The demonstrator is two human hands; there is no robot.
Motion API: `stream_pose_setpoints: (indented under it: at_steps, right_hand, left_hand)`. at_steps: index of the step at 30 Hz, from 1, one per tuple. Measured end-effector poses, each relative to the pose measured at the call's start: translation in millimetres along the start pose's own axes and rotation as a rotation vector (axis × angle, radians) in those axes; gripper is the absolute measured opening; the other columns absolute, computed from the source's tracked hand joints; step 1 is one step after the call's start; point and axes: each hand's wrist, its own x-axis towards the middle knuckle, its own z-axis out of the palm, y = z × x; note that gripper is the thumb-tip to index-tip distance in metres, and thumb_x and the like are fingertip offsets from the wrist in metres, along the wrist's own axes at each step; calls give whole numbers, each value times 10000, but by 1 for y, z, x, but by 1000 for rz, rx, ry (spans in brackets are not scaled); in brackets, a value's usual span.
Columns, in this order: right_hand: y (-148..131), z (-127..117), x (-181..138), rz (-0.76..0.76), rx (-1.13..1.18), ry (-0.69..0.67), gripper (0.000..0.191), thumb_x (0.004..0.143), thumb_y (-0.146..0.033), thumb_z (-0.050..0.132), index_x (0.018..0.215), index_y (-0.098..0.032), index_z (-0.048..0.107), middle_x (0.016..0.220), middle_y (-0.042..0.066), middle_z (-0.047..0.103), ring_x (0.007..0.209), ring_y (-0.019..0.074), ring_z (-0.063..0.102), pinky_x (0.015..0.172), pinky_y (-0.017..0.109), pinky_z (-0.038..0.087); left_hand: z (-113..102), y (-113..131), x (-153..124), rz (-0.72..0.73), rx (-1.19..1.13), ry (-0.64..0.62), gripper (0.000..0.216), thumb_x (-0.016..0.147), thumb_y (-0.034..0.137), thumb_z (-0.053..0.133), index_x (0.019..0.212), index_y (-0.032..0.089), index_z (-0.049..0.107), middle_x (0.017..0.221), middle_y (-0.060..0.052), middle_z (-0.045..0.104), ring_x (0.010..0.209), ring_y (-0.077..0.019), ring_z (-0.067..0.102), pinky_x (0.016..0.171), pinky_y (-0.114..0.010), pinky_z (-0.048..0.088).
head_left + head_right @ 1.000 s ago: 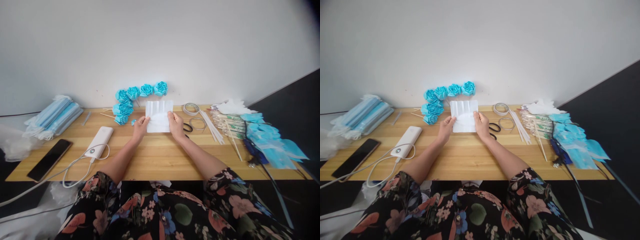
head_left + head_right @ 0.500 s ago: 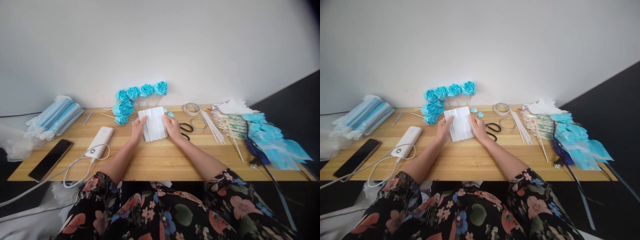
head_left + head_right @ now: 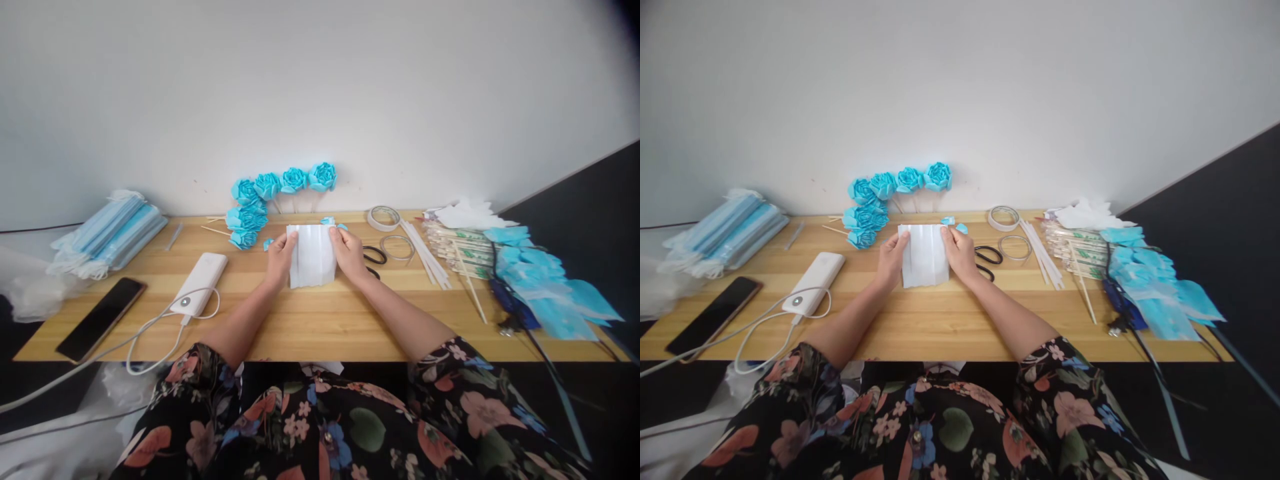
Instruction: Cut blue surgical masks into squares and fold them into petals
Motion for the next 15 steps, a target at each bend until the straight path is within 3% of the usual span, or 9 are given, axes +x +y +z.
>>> stream_pose_setpoints:
  at_steps: [5,15]
  right_hand:
    - [-1,1,-2,-45,-33,58,498,974,-566,429,621,-242,296,580,-47,291,576,131,311,581,296,283]
    - [-4,-3,4,-75,-32,84,512,966,-617,418,633,-239,325,590,-43,320,594,131,324,586,288,302]
  left_hand:
    - [-1,1,1,36,53,76,454,815,585,689,666,171,575,583,26,439,587,-115,391,519,-243,279]
    - [-2,6,0,108,157,59,435,860,546,632,659,172,542,611,28,390,595,-109,336,537,-250,245]
